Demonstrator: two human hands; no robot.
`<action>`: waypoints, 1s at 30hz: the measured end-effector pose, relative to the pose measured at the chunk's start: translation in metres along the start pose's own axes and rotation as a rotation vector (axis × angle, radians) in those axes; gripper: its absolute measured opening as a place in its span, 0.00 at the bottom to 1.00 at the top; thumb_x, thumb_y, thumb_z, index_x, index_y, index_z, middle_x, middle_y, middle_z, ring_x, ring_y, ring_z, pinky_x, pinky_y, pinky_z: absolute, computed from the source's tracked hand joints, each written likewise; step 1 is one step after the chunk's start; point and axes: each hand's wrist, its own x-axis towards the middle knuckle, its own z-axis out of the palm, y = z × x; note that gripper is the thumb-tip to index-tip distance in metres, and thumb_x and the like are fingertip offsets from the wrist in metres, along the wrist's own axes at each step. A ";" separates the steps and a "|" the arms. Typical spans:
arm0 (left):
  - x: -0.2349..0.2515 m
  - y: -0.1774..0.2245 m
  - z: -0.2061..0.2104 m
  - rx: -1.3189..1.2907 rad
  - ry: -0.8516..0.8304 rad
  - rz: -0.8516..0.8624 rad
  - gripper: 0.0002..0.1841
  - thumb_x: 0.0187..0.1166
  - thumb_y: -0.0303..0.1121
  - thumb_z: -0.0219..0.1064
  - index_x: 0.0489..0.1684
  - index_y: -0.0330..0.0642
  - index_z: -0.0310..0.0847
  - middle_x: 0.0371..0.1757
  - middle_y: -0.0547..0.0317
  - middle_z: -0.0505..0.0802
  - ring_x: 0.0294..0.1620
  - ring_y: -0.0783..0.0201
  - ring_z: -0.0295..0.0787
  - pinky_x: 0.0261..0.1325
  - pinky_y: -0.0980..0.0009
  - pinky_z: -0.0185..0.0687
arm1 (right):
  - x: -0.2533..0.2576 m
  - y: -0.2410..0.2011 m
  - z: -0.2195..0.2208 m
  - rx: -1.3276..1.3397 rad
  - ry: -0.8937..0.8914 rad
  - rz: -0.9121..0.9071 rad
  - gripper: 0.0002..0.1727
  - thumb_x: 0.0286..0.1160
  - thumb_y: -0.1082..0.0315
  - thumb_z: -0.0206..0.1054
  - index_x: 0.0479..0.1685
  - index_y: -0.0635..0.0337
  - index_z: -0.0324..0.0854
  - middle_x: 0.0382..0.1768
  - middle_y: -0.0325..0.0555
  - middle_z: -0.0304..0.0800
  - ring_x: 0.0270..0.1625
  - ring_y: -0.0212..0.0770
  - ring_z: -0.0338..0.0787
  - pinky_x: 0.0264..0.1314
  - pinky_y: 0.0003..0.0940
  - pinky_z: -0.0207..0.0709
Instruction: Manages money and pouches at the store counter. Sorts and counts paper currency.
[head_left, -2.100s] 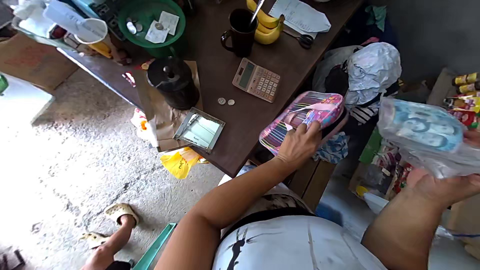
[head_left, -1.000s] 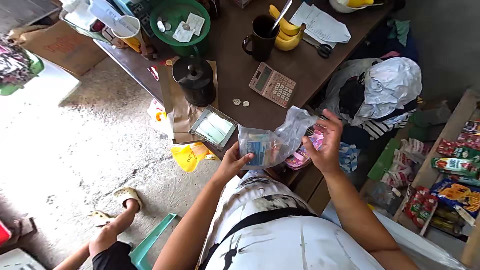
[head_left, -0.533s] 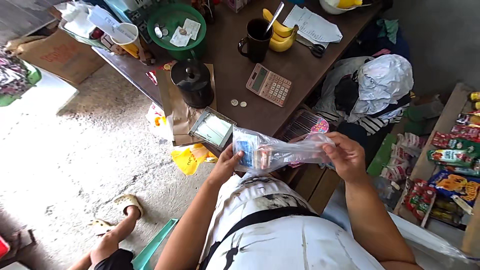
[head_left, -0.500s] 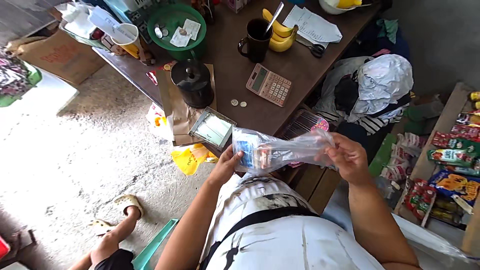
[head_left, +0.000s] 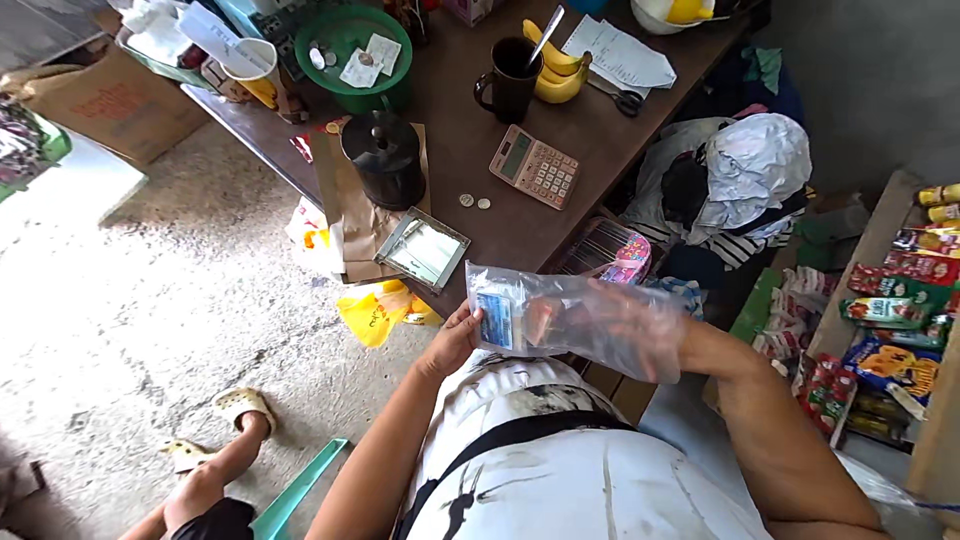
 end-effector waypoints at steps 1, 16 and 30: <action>-0.002 0.000 0.000 -0.006 0.016 -0.005 0.19 0.85 0.42 0.60 0.70 0.48 0.68 0.55 0.64 0.95 0.57 0.65 0.94 0.65 0.62 0.89 | 0.001 0.001 0.000 -0.052 0.032 -0.052 0.32 0.85 0.61 0.62 0.88 0.58 0.65 0.75 0.48 0.83 0.60 0.30 0.89 0.61 0.28 0.84; -0.008 -0.009 0.007 -0.004 -0.066 0.002 0.15 0.85 0.45 0.64 0.62 0.50 0.79 0.54 0.65 0.96 0.56 0.66 0.94 0.65 0.62 0.88 | 0.038 -0.025 0.068 -0.123 0.174 -0.265 0.23 0.79 0.59 0.70 0.69 0.62 0.82 0.65 0.48 0.89 0.67 0.31 0.86 0.75 0.26 0.77; -0.005 0.008 0.012 0.219 0.024 0.014 0.18 0.88 0.35 0.43 0.60 0.44 0.80 0.49 0.70 0.95 0.52 0.73 0.92 0.62 0.68 0.88 | 0.078 -0.007 0.081 0.251 0.248 -0.279 0.24 0.74 0.72 0.71 0.70 0.71 0.81 0.61 0.51 0.92 0.62 0.29 0.90 0.70 0.22 0.81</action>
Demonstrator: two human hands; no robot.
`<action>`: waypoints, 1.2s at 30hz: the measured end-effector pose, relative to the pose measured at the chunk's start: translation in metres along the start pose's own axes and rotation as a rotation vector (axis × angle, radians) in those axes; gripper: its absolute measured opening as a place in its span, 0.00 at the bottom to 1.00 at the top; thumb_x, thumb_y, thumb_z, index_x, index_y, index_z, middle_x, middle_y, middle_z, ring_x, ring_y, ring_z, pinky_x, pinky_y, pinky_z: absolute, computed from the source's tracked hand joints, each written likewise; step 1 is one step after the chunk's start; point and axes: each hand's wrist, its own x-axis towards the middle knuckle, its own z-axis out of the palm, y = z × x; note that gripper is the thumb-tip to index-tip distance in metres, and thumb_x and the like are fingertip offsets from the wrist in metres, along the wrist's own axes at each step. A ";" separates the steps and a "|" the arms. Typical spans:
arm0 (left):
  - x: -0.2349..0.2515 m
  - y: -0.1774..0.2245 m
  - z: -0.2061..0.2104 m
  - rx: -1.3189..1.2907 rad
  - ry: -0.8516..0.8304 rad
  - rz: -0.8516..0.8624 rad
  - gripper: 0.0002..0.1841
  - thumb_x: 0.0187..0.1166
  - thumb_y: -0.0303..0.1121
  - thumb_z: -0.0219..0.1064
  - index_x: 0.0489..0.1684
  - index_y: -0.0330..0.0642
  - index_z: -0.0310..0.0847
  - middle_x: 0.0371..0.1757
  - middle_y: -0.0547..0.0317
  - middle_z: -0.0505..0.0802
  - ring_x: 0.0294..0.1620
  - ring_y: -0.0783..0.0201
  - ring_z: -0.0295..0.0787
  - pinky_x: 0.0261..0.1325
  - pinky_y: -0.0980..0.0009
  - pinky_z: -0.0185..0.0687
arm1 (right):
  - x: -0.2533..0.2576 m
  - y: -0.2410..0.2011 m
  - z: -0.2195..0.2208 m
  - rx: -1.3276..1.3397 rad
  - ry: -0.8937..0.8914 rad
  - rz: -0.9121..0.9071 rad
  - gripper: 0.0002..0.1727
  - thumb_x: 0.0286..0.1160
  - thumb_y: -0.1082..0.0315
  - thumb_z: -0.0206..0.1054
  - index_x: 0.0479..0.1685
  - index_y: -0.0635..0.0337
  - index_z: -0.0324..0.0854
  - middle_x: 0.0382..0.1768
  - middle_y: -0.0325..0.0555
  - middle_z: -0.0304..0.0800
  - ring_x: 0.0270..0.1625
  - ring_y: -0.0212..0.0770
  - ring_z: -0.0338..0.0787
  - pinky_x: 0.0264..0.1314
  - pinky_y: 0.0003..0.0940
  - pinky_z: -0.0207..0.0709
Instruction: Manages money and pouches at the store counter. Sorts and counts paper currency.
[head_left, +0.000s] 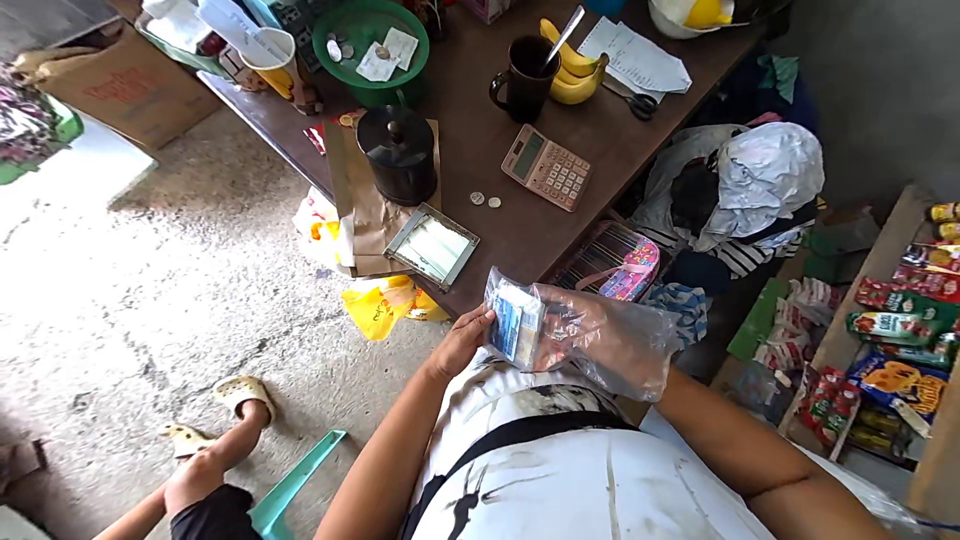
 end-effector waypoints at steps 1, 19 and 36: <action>0.000 -0.001 0.000 -0.015 0.000 0.017 0.18 0.88 0.35 0.44 0.58 0.46 0.81 0.48 0.71 0.95 0.51 0.74 0.93 0.61 0.68 0.88 | 0.003 -0.003 -0.001 0.027 0.000 0.038 0.24 0.73 0.73 0.71 0.69 0.71 0.81 0.59 0.50 0.93 0.60 0.28 0.90 0.68 0.22 0.82; 0.002 -0.004 -0.015 -0.092 0.010 0.046 0.14 0.89 0.33 0.47 0.55 0.48 0.82 0.46 0.71 0.95 0.49 0.74 0.93 0.59 0.69 0.89 | 0.031 -0.025 -0.003 0.069 -0.070 0.447 0.18 0.80 0.72 0.69 0.67 0.68 0.81 0.51 0.44 0.93 0.48 0.21 0.90 0.53 0.18 0.84; 0.019 -0.015 -0.011 0.070 0.340 0.125 0.05 0.81 0.21 0.64 0.47 0.36 0.84 0.37 0.65 0.95 0.42 0.72 0.93 0.54 0.70 0.90 | 0.042 0.012 0.001 -0.129 -0.078 0.331 0.21 0.70 0.71 0.75 0.63 0.66 0.84 0.51 0.49 0.93 0.52 0.29 0.91 0.61 0.27 0.84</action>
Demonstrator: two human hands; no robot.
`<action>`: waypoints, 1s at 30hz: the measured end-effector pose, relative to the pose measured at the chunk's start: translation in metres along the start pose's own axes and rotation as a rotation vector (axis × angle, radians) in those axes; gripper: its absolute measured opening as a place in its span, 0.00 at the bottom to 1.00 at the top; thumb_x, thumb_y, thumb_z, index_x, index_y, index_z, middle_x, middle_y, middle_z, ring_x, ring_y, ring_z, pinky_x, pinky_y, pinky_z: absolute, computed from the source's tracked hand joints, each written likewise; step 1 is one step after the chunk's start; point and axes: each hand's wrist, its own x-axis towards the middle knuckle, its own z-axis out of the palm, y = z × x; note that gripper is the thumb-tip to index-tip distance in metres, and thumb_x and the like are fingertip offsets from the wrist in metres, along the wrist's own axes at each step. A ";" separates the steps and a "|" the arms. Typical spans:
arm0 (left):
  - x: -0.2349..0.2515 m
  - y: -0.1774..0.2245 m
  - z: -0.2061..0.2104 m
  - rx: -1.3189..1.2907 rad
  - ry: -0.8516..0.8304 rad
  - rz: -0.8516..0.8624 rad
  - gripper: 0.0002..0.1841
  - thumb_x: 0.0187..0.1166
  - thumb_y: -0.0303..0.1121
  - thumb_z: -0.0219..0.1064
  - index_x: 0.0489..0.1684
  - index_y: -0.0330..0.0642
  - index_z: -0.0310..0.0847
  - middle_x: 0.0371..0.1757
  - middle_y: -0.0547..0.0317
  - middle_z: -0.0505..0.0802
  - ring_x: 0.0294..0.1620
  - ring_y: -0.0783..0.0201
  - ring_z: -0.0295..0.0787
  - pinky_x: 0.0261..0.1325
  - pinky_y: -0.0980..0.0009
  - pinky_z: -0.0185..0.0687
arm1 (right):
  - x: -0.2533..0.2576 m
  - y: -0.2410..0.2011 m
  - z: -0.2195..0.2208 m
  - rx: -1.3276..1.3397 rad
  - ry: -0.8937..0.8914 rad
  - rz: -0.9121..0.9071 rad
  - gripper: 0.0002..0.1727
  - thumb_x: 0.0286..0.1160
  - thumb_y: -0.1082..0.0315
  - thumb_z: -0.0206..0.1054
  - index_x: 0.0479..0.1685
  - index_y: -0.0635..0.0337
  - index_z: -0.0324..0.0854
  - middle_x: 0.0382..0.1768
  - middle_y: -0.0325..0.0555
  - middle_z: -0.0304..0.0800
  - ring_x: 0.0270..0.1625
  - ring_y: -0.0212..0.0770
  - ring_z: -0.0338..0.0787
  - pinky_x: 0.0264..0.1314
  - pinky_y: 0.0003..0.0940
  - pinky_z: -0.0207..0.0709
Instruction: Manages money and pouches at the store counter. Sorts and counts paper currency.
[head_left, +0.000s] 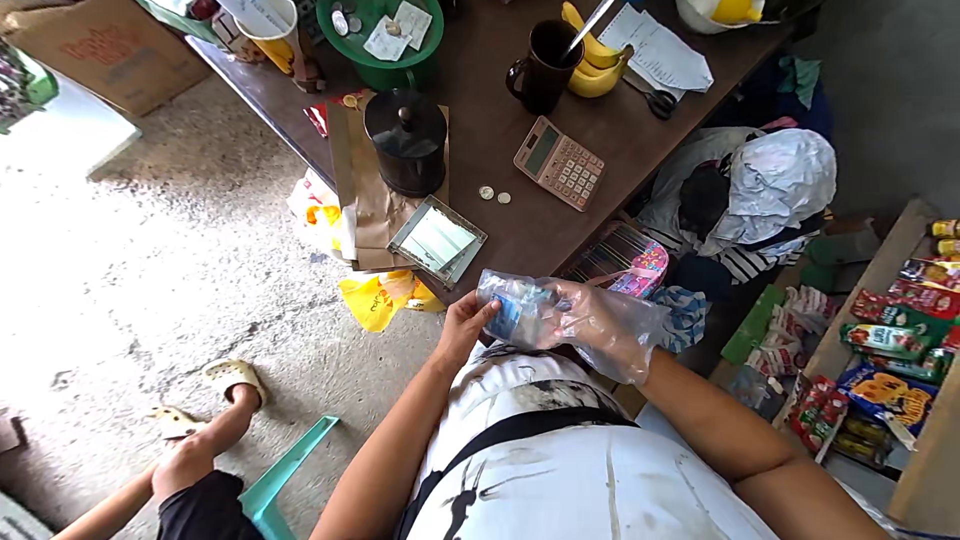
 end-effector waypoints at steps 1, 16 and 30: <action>0.002 -0.004 0.000 -0.011 0.056 -0.004 0.05 0.81 0.20 0.64 0.45 0.36 0.85 0.35 0.65 0.95 0.40 0.72 0.93 0.53 0.70 0.90 | 0.002 0.003 -0.001 -0.013 0.033 0.023 0.21 0.72 0.72 0.73 0.65 0.66 0.83 0.51 0.50 0.93 0.52 0.32 0.91 0.61 0.30 0.85; 0.021 0.030 -0.005 0.019 0.319 -0.041 0.04 0.85 0.26 0.64 0.50 0.38 0.81 0.36 0.63 0.93 0.35 0.72 0.91 0.44 0.72 0.89 | 0.007 0.010 -0.069 0.693 0.568 -0.067 0.07 0.88 0.70 0.58 0.49 0.54 0.81 0.29 0.33 0.87 0.21 0.21 0.77 0.22 0.14 0.70; 0.019 0.037 -0.020 0.416 0.508 0.121 0.29 0.82 0.33 0.67 0.79 0.31 0.64 0.68 0.41 0.82 0.62 0.57 0.85 0.63 0.60 0.83 | 0.042 0.049 -0.053 1.210 0.401 0.156 0.12 0.95 0.64 0.45 0.50 0.55 0.74 0.32 0.41 0.88 0.23 0.26 0.85 0.19 0.15 0.75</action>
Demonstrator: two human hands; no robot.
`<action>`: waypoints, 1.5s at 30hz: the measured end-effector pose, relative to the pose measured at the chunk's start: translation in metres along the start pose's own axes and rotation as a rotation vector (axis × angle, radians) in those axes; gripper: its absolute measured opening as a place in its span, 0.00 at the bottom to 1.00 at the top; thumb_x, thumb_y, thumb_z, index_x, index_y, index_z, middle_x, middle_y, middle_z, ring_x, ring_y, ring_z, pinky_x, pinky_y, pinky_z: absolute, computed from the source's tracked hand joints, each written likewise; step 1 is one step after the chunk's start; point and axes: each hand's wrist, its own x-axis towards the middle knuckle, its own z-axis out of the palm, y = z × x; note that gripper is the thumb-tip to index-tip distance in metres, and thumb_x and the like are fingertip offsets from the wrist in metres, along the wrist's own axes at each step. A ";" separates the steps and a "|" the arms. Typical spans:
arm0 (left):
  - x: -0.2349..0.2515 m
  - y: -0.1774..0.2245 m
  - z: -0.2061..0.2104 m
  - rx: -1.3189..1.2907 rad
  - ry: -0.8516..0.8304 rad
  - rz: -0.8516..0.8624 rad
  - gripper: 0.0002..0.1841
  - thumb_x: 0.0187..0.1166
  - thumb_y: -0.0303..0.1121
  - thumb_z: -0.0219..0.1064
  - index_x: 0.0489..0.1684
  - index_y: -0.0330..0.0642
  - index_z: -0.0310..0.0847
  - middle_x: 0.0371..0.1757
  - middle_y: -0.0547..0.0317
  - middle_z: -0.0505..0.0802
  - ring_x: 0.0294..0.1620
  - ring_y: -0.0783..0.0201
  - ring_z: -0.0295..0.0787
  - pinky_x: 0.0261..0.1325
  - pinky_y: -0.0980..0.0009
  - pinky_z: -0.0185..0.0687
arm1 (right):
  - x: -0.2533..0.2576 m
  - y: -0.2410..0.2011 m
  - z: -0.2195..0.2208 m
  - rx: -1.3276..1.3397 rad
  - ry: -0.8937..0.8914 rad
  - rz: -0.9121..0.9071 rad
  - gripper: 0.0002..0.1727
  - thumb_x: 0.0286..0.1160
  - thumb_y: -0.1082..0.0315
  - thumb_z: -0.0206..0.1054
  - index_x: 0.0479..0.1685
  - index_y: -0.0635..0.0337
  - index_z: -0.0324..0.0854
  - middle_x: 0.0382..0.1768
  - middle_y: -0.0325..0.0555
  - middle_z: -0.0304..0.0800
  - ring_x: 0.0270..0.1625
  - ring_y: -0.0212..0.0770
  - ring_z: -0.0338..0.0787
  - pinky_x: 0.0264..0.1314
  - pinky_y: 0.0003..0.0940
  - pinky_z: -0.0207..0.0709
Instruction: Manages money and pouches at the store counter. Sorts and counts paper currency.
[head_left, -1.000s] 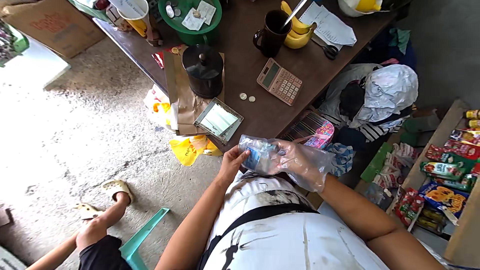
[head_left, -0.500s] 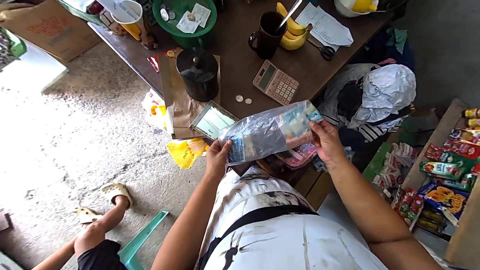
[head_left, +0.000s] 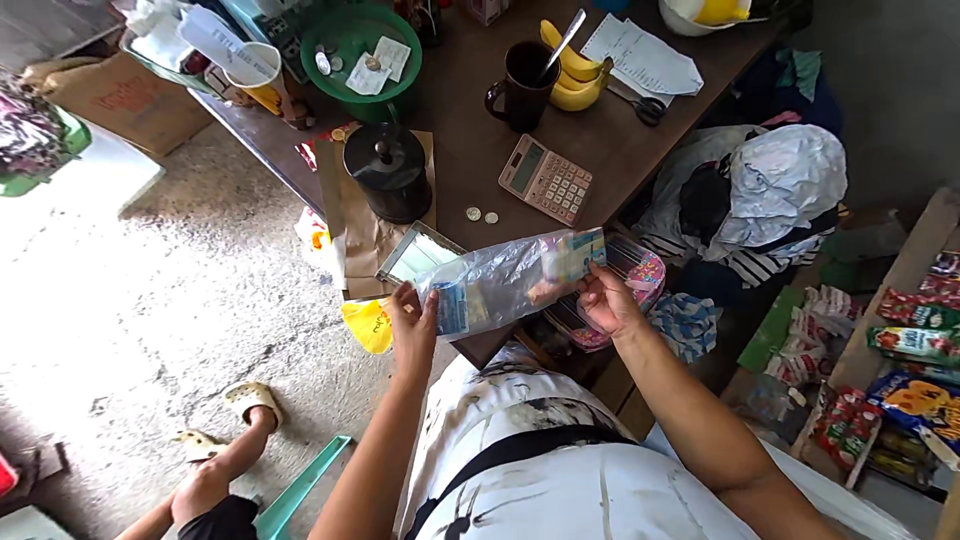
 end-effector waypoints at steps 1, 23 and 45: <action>-0.005 0.004 0.002 0.130 0.030 0.123 0.36 0.81 0.36 0.66 0.85 0.27 0.56 0.78 0.31 0.73 0.74 0.48 0.76 0.71 0.53 0.76 | 0.004 0.002 -0.004 0.040 0.006 0.032 0.12 0.95 0.65 0.45 0.48 0.56 0.74 0.32 0.41 0.89 0.23 0.26 0.86 0.20 0.15 0.75; -0.041 0.036 0.105 -0.225 -0.813 0.238 0.39 0.76 0.43 0.71 0.76 0.17 0.61 0.69 0.43 0.83 0.71 0.67 0.81 0.78 0.69 0.74 | -0.050 0.038 0.035 -0.079 -0.136 -0.175 0.35 0.75 0.77 0.62 0.81 0.60 0.50 0.54 0.48 0.86 0.49 0.39 0.93 0.54 0.36 0.90; -0.045 0.042 0.070 -0.638 -0.534 -0.227 0.45 0.68 0.79 0.56 0.66 0.44 0.72 0.44 0.65 0.95 0.45 0.71 0.94 0.50 0.69 0.92 | -0.047 0.056 0.031 -1.257 -0.278 -1.198 0.33 0.67 0.46 0.78 0.71 0.53 0.84 0.77 0.61 0.75 0.71 0.55 0.80 0.71 0.53 0.75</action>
